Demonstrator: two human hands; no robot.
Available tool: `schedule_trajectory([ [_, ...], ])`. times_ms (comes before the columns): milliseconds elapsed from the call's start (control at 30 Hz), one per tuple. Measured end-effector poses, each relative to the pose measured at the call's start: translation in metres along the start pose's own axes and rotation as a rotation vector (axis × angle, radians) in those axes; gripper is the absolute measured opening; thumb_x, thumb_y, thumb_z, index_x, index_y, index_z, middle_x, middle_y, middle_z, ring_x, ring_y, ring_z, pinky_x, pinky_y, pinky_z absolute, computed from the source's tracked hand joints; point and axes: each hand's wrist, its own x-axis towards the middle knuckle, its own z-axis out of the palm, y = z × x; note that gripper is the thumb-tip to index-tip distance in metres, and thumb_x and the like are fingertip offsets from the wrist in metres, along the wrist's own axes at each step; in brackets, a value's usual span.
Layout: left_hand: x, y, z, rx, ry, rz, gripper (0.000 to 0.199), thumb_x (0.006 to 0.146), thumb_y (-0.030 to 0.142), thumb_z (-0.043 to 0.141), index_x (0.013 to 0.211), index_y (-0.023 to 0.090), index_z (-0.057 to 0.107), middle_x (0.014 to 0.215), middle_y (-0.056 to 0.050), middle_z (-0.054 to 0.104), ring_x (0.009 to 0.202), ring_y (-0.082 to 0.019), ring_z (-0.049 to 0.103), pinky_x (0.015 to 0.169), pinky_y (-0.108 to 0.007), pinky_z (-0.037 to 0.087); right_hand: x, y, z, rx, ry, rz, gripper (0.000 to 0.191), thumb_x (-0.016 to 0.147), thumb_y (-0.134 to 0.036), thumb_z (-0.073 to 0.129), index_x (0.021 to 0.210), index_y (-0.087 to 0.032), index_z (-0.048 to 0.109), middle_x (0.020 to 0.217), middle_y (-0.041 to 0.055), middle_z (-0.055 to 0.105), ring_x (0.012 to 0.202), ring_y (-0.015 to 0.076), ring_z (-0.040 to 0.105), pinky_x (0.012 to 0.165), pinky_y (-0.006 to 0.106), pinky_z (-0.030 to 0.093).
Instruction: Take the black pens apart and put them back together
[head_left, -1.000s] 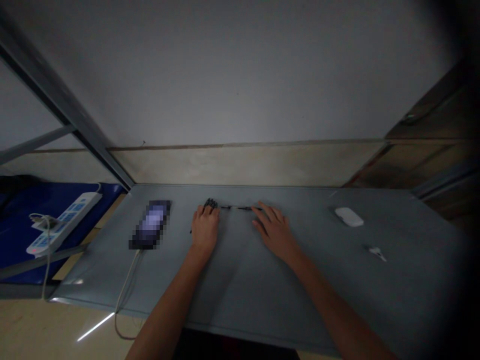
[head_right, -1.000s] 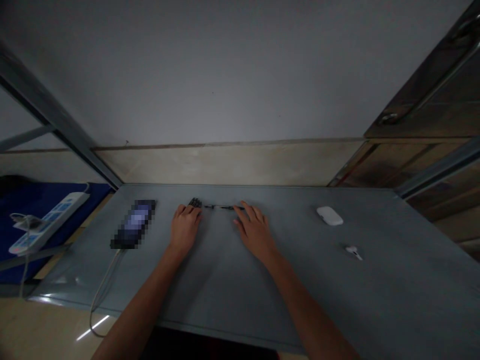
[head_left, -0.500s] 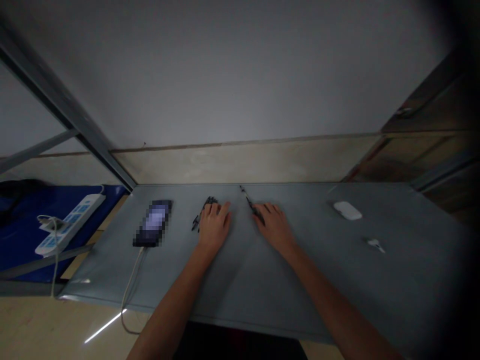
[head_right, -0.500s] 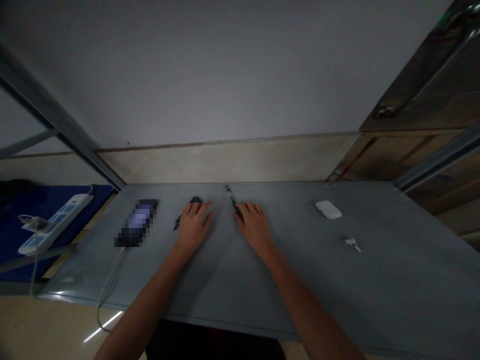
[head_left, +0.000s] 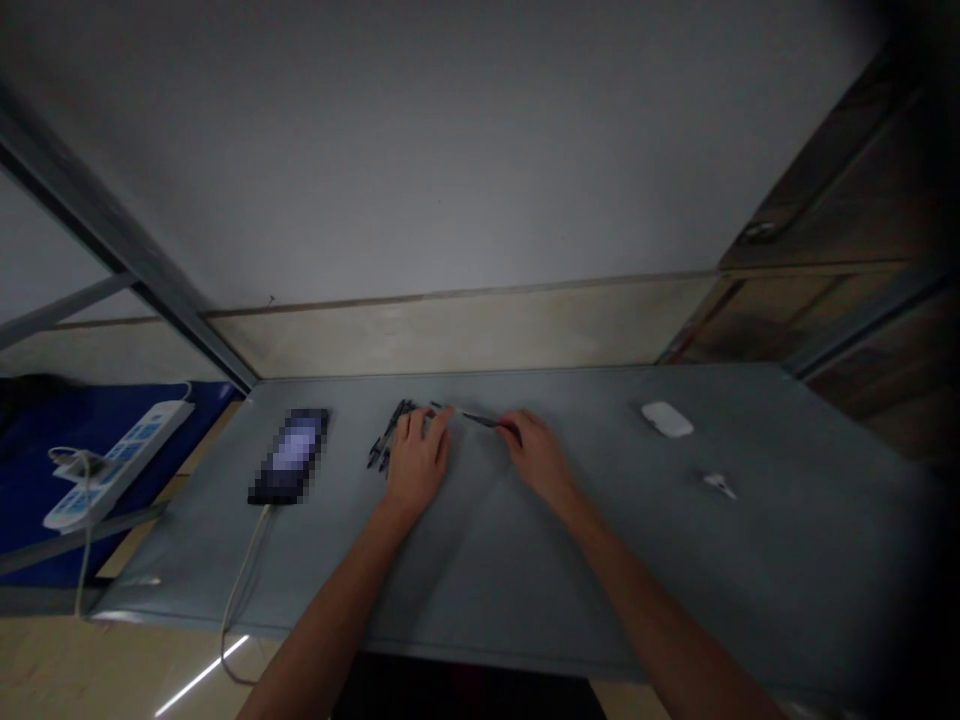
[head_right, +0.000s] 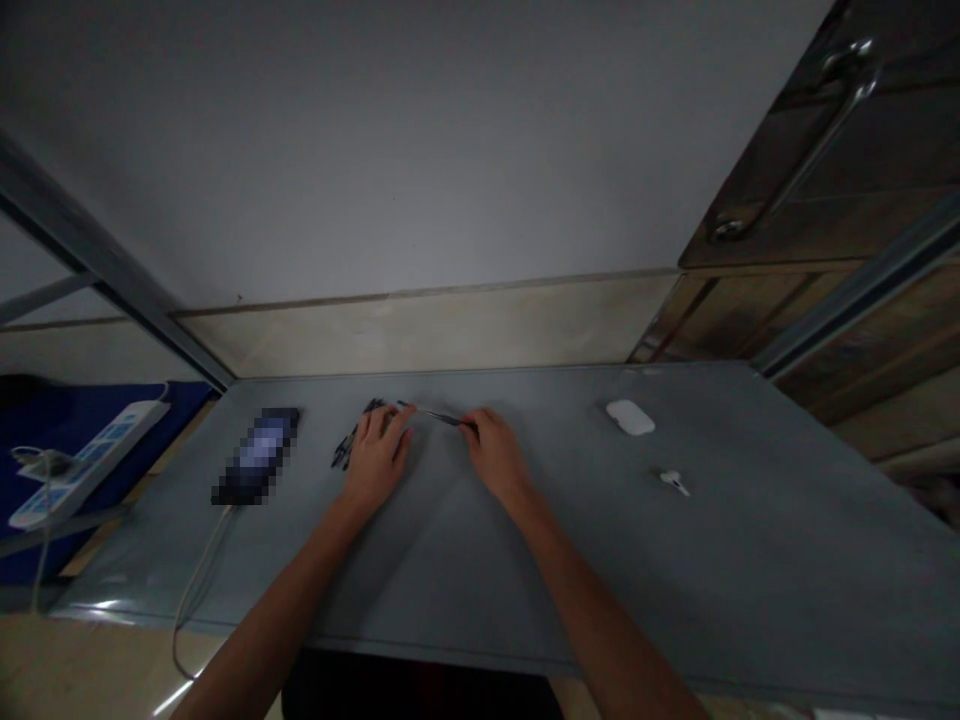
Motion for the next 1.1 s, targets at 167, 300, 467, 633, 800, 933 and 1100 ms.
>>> schedule_trajectory([
  [167, 0.004, -0.004, -0.009, 0.032, -0.113, 0.073, 0.036, 0.103, 0.034, 0.041, 0.134, 0.024, 0.057, 0.122, -0.010, 0.060, 0.115, -0.026, 0.051, 0.099, -0.044, 0.040, -0.009, -0.009, -0.010, 0.252, -0.077, -0.045, 0.016, 0.095, -0.027, 0.052, 0.098, -0.021, 0.066, 0.095, 0.0074, 0.072, 0.086, 0.0212, 0.067, 0.080, 0.033, 0.051],
  [300, 0.004, -0.006, -0.013, 0.034, -0.251, 0.161, 0.031, 0.104, 0.032, 0.039, 0.120, 0.025, 0.065, 0.106, -0.007, 0.064, 0.104, -0.023, 0.054, 0.094, -0.038, 0.042, -0.013, -0.012, -0.019, 0.304, -0.262, -0.066, 0.016, 0.094, -0.028, 0.053, 0.097, -0.020, 0.067, 0.090, 0.0070, 0.073, 0.082, 0.0220, 0.069, 0.077, 0.034, 0.053],
  [467, 0.001, 0.005, -0.012, 0.051, -0.279, 0.248, 0.033, 0.104, 0.037, 0.039, 0.123, 0.026, 0.064, 0.106, -0.008, 0.062, 0.102, -0.024, 0.052, 0.090, -0.038, 0.041, -0.018, -0.013, -0.022, 0.286, -0.408, -0.176, 0.023, 0.098, -0.027, 0.049, 0.106, -0.022, 0.070, 0.102, 0.0081, 0.076, 0.091, 0.0232, 0.070, 0.082, 0.035, 0.053],
  [633, -0.001, 0.010, -0.009, 0.068, -0.287, 0.232, 0.030, 0.102, 0.040, 0.044, 0.115, 0.029, 0.069, 0.096, -0.007, 0.062, 0.098, -0.025, 0.052, 0.086, -0.038, 0.041, -0.023, -0.016, -0.015, 0.153, -0.394, -0.201, 0.024, 0.098, -0.025, 0.049, 0.102, -0.020, 0.073, 0.095, 0.0086, 0.076, 0.084, 0.0233, 0.071, 0.077, 0.034, 0.052],
  [800, -0.002, 0.009, -0.005, 0.051, -0.302, 0.176, 0.030, 0.101, 0.038, 0.045, 0.110, 0.027, 0.071, 0.094, -0.008, 0.063, 0.097, -0.025, 0.053, 0.085, -0.037, 0.042, -0.025, -0.017, -0.010, 0.074, -0.319, -0.267, 0.025, 0.099, -0.021, 0.049, 0.100, -0.021, 0.074, 0.093, 0.0074, 0.076, 0.086, 0.0219, 0.070, 0.080, 0.033, 0.052],
  [933, -0.002, 0.008, -0.001, 0.032, -0.307, 0.144, 0.030, 0.102, 0.037, 0.044, 0.104, 0.024, 0.072, 0.090, -0.008, 0.064, 0.096, -0.025, 0.055, 0.085, -0.037, 0.043, -0.026, -0.021, -0.007, -0.040, -0.254, -0.294, 0.025, 0.098, -0.018, 0.049, 0.096, -0.021, 0.074, 0.087, 0.0077, 0.073, 0.084, 0.0234, 0.069, 0.080, 0.036, 0.053],
  [1100, -0.001, 0.006, 0.004, -0.039, -0.319, 0.125, 0.030, 0.103, 0.034, 0.044, 0.101, 0.021, 0.071, 0.086, -0.006, 0.067, 0.090, -0.022, 0.059, 0.086, -0.035, 0.045, -0.027, -0.025, -0.007, -0.061, -0.175, -0.272, 0.023, 0.098, -0.019, 0.049, 0.102, -0.022, 0.071, 0.094, 0.0082, 0.073, 0.093, 0.0246, 0.067, 0.088, 0.039, 0.051],
])
